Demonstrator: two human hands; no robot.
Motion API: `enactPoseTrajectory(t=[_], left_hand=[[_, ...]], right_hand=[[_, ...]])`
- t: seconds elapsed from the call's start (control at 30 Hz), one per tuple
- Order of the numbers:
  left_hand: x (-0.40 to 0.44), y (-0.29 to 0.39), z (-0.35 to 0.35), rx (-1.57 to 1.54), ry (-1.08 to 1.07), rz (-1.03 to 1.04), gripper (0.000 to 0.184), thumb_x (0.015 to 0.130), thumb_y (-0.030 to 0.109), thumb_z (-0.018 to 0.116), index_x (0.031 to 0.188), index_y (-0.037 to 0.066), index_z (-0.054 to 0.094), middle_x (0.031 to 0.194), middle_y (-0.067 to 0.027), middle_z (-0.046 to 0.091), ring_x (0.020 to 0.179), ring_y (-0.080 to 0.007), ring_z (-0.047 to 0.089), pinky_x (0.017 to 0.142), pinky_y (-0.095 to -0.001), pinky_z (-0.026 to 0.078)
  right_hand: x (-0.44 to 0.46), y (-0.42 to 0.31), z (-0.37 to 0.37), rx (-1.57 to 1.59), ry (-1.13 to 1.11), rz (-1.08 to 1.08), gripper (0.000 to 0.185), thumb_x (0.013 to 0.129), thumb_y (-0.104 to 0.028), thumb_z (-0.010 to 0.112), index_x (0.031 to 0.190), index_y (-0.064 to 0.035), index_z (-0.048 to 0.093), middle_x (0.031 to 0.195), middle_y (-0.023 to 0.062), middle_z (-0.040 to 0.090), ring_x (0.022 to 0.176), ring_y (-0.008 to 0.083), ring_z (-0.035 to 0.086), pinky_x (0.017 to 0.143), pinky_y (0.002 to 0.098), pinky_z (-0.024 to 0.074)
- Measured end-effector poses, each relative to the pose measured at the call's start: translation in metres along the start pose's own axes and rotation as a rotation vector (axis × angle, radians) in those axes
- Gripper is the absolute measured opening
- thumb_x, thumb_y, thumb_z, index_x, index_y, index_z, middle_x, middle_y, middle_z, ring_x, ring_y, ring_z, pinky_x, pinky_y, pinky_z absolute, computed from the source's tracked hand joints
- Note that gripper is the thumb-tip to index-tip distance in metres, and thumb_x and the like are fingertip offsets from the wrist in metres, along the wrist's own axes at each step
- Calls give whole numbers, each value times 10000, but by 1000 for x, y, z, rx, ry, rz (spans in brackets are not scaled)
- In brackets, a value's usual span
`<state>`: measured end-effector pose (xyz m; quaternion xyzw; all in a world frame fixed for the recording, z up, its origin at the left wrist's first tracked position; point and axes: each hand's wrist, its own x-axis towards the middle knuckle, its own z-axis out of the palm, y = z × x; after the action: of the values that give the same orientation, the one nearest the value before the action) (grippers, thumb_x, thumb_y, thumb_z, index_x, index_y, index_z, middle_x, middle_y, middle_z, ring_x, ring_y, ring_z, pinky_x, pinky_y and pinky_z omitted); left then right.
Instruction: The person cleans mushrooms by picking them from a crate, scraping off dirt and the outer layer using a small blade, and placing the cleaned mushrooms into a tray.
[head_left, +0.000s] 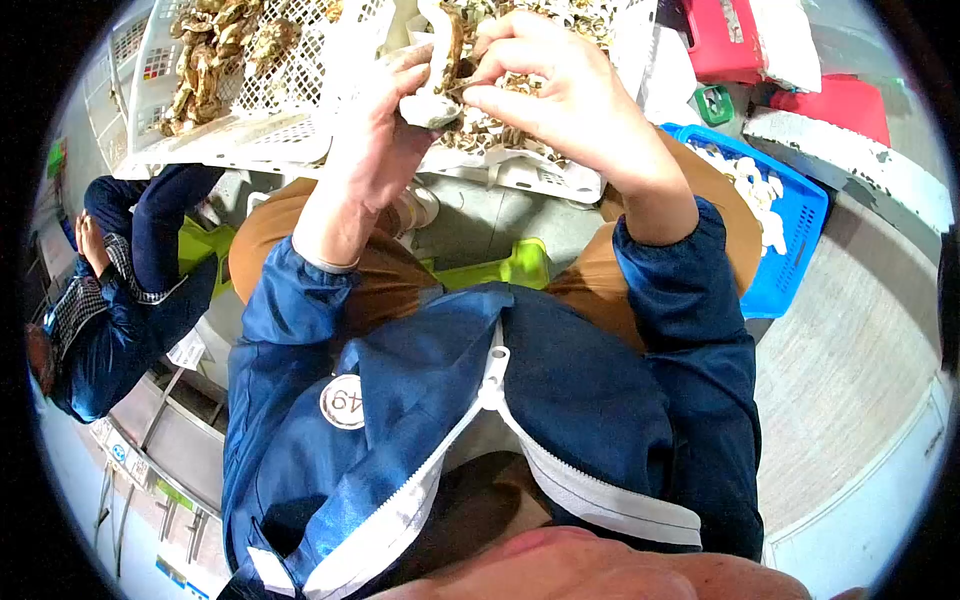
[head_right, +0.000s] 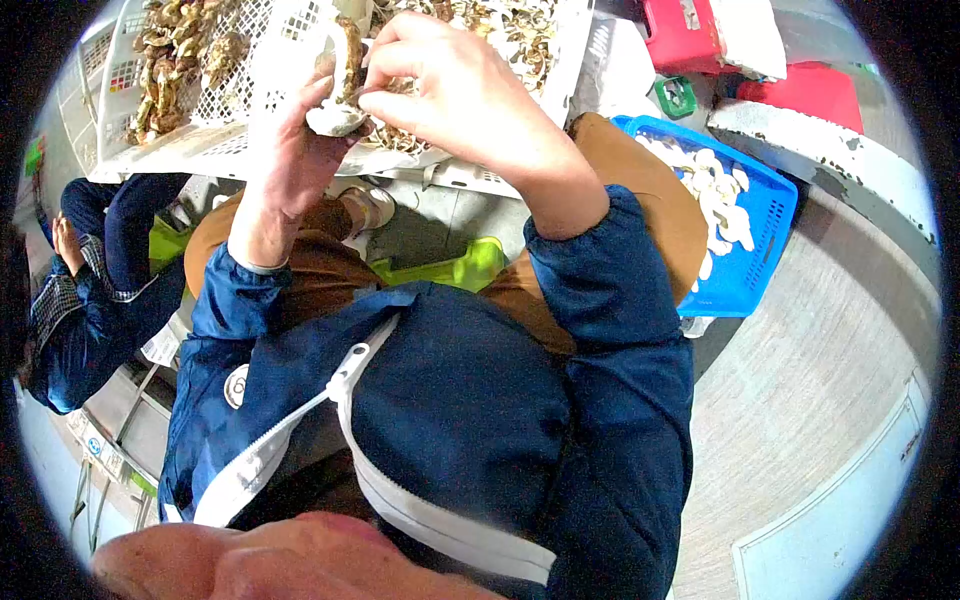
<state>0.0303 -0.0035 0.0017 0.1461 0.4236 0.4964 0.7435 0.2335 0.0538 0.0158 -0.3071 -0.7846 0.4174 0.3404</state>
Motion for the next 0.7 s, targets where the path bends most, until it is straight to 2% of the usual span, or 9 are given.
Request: enactPoseTrajectory(t=[0.07, 0.13, 0.2, 0.27, 0.33, 0.43, 0.57, 0.63, 0.7], left_hand=[[1, -6, -2, 529, 53, 208, 352, 986, 133, 503, 1307, -7, 534, 1286, -105, 586, 1185, -215, 564, 970, -343, 485], [1, -5, 4, 266, 60, 185, 333, 1005, 103, 463, 1296, -35, 546, 1284, -112, 580, 1192, -190, 550, 1004, -281, 450], [1, -9, -2, 604, -26, 401, 348, 1005, 120, 470, 1313, -28, 536, 1285, -108, 577, 1186, -173, 542, 1002, -273, 440], [-1, -12, -1, 630, -20, 411, 368, 1005, 136, 477, 1336, -21, 515, 1292, -104, 569, 1178, -160, 537, 996, -267, 437], [-4, -14, 7, 339, 78, 213, 397, 1006, 153, 484, 1366, -13, 485, 1305, -100, 555, 1169, -152, 535, 986, -265, 438], [-2, -17, 1, 305, 195, 186, 436, 1005, 174, 497, 1397, -8, 436, 1322, -104, 534, 1180, -146, 526, 994, -278, 437], [-2, -21, -3, 275, 10, 280, 441, 1002, 171, 509, 1408, 19, 427, 1353, -92, 514, 1226, -141, 499, 1020, -284, 426], [-6, -11, 10, 212, 118, 157, 443, 996, 167, 519, 1407, 28, 431, 1355, -84, 516, 1238, -148, 496, 1025, -301, 433], [0, -16, -1, 404, 122, 241, 431, 988, 158, 525, 1394, 34, 453, 1355, -78, 515, 1225, -158, 513, 1020, -322, 449]], right_hand=[[0, 0, 3, 29, 3, -12, 185, 810, -209, 688, 834, -25, 679, 921, 104, 610, 870, 277, 642, 770, 367, 505], [-2, -12, 1, -12, 19, 3, 170, 825, -199, 684, 855, -32, 672, 961, 93, 603, 898, 270, 635, 797, 357, 503], [-3, -11, 1, -24, 8, -18, 175, 835, -206, 681, 870, -34, 669, 966, 93, 597, 902, 267, 630, 795, 363, 500], [-4, -9, 3, -47, 11, -35, 180, 843, -211, 676, 886, -37, 665, 966, 97, 596, 899, 270, 629, 786, 370, 502], [-4, -6, 7, -81, 26, -46, 183, 850, -215, 668, 904, -40, 661, 959, 103, 599, 889, 280, 631, 769, 379, 509], [-5, -1, 17, -145, 77, -63, 168, 864, -206, 644, 936, -55, 662, 920, 116, 615, 861, 302, 638, 741, 399, 525], [-4, -9, 26, -215, 136, -1, 140, 860, -172, 683, 915, -43, 679, 845, 111, 651, 730, 278, 642, 691, 354, 531], [-7, -9, 34, -198, 231, -42, 133, 856, -164, 680, 914, -44, 684, 879, 121, 669, 736, 288, 656, 686, 361, 541], [-5, -6, 34, -400, 216, -149, 126, 841, -142, 683, 916, -41, 691, 915, 124, 688, 785, 296, 668, 724, 359, 550]])
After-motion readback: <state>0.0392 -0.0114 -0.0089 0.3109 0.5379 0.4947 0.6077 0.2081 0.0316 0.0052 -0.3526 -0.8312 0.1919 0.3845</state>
